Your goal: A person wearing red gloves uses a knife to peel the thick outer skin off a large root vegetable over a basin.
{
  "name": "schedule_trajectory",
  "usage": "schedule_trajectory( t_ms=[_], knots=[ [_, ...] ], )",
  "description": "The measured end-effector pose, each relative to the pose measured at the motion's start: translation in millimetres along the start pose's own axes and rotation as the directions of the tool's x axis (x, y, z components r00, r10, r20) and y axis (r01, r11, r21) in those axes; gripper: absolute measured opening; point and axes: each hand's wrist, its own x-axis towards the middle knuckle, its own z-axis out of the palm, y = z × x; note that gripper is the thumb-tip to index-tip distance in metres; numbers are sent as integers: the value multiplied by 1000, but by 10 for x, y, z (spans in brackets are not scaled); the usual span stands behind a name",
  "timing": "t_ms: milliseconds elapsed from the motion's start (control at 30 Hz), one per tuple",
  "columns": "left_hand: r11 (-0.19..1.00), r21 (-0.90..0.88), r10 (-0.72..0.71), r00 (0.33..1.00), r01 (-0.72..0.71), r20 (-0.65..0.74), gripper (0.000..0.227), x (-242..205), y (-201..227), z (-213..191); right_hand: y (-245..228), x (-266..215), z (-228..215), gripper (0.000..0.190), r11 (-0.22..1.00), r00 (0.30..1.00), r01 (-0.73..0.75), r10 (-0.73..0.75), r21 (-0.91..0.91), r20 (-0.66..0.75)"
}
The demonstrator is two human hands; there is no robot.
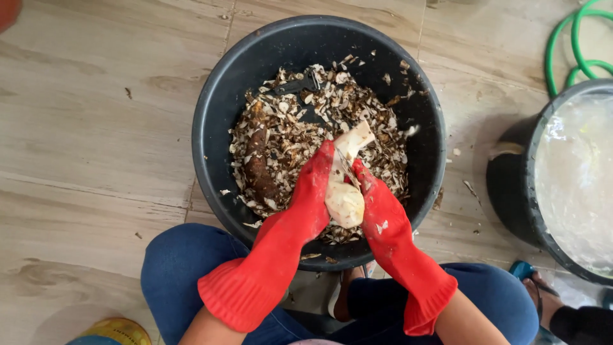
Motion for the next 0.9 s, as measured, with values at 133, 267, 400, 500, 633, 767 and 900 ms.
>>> schedule_trajectory(
  t_ms=[133,267,400,500,633,767,900],
  knots=[
    [999,-34,2,998,1,66,50,236,-90,-274,-45,-74,-117,55,994,993,104,-104,9,-49],
    [995,-79,-55,990,65,126,57,414,-164,-504,-35,-107,-158,59,978,974,209,-207,18,-88],
    [998,55,-38,995,44,-95,48,168,-124,-290,21,52,25,52,966,980,189,-174,178,-96],
    [993,105,-31,990,46,-135,54,247,-287,-393,-94,318,206,63,927,956,-293,279,235,92],
    [987,95,-97,953,130,-288,54,178,-365,-330,-38,201,167,43,995,999,-10,14,104,-41],
    [984,-121,-142,986,131,-90,54,334,-219,-333,-298,-128,-206,40,982,988,110,-92,152,-121],
    [980,-162,-92,988,112,125,67,363,-54,-410,-357,-188,-317,46,984,980,176,-179,-37,-84]
  ],
)
